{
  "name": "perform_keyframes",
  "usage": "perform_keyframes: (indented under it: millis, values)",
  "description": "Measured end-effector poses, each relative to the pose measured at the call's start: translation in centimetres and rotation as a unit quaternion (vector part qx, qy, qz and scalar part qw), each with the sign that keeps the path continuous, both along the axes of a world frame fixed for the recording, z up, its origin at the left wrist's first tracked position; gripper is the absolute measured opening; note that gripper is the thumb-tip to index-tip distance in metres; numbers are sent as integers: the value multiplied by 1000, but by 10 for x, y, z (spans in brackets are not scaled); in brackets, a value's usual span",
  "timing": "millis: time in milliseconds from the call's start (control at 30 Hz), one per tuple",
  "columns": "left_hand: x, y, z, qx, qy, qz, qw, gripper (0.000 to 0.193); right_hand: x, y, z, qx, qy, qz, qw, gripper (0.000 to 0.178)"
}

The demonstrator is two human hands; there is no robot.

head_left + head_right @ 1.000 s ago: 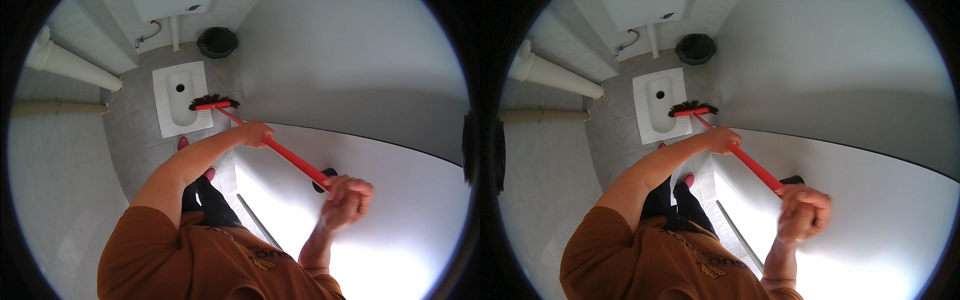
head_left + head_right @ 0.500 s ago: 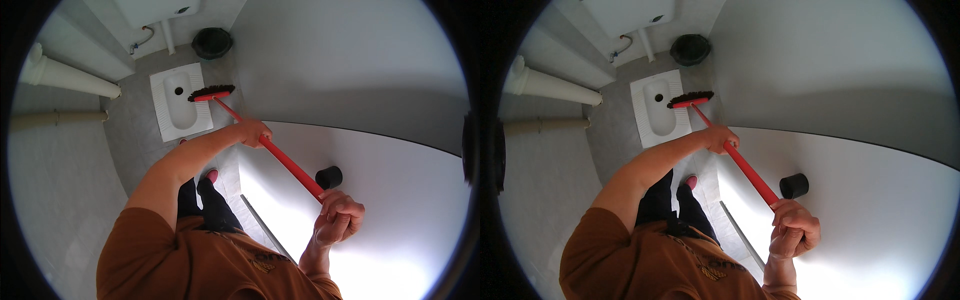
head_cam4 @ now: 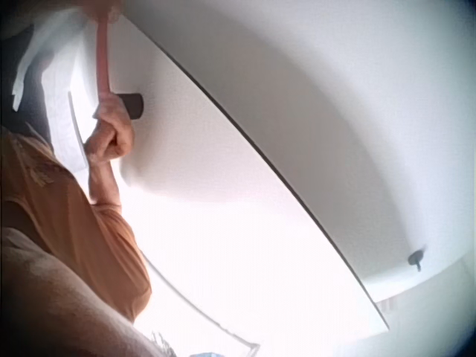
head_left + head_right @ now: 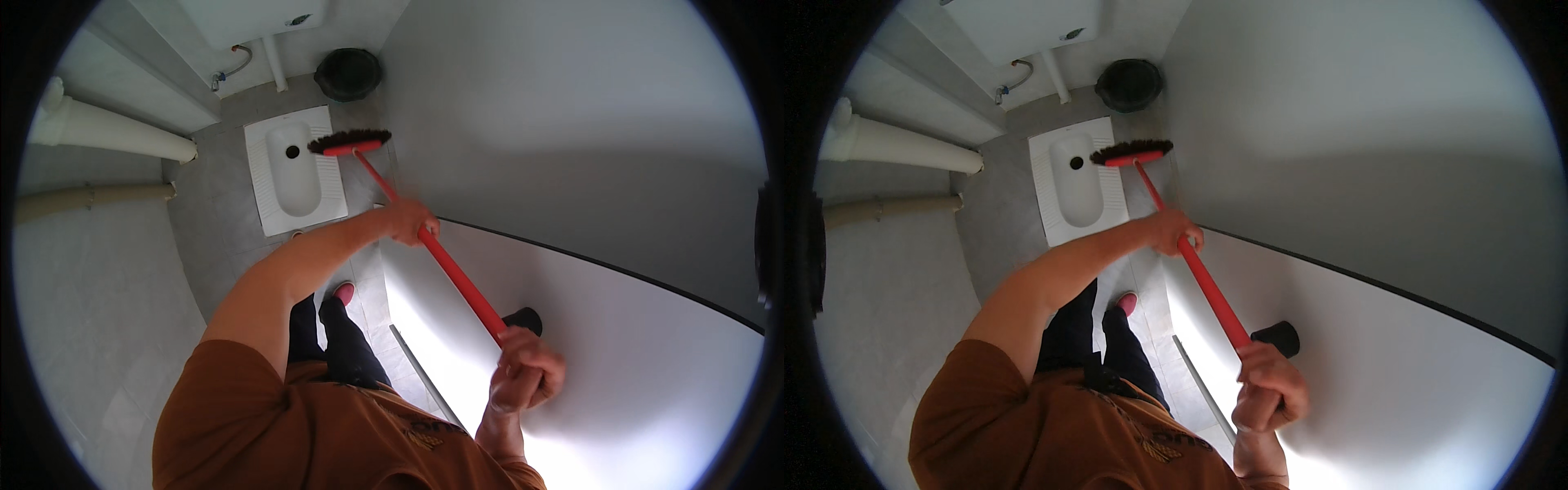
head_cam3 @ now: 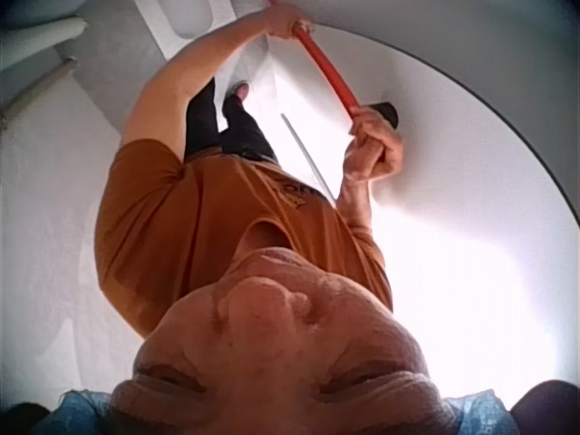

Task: The person sweeps the floor of a public restroom using a red broom. They clean the area around a squat toilet and the surrounding tiled floor, moving the broom back and forth to gather debris.

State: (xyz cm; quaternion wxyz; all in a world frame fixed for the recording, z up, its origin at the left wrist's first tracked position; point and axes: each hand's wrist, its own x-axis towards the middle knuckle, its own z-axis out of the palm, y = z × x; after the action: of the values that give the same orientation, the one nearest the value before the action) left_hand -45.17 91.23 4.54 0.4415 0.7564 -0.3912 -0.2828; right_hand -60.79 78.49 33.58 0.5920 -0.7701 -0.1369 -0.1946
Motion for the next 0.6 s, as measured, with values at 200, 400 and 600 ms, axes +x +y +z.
perform_keyframes:
  millis: [200, 400, 600]
  values:
    - [21, 11, -10, 6, -39, 17, 999, 23, 5, -1, -17, 29, 4, -25, 999, 24]
    - [45, 47, -18, 38, 28, 70, 996, 30, 21, 28, -24, -32, 75, 24, 996, 27]
    - [19, 91, -23, 21, -13, 127, 992, 27, 20, 36, -35, 10, 125, 53, 991, 24]
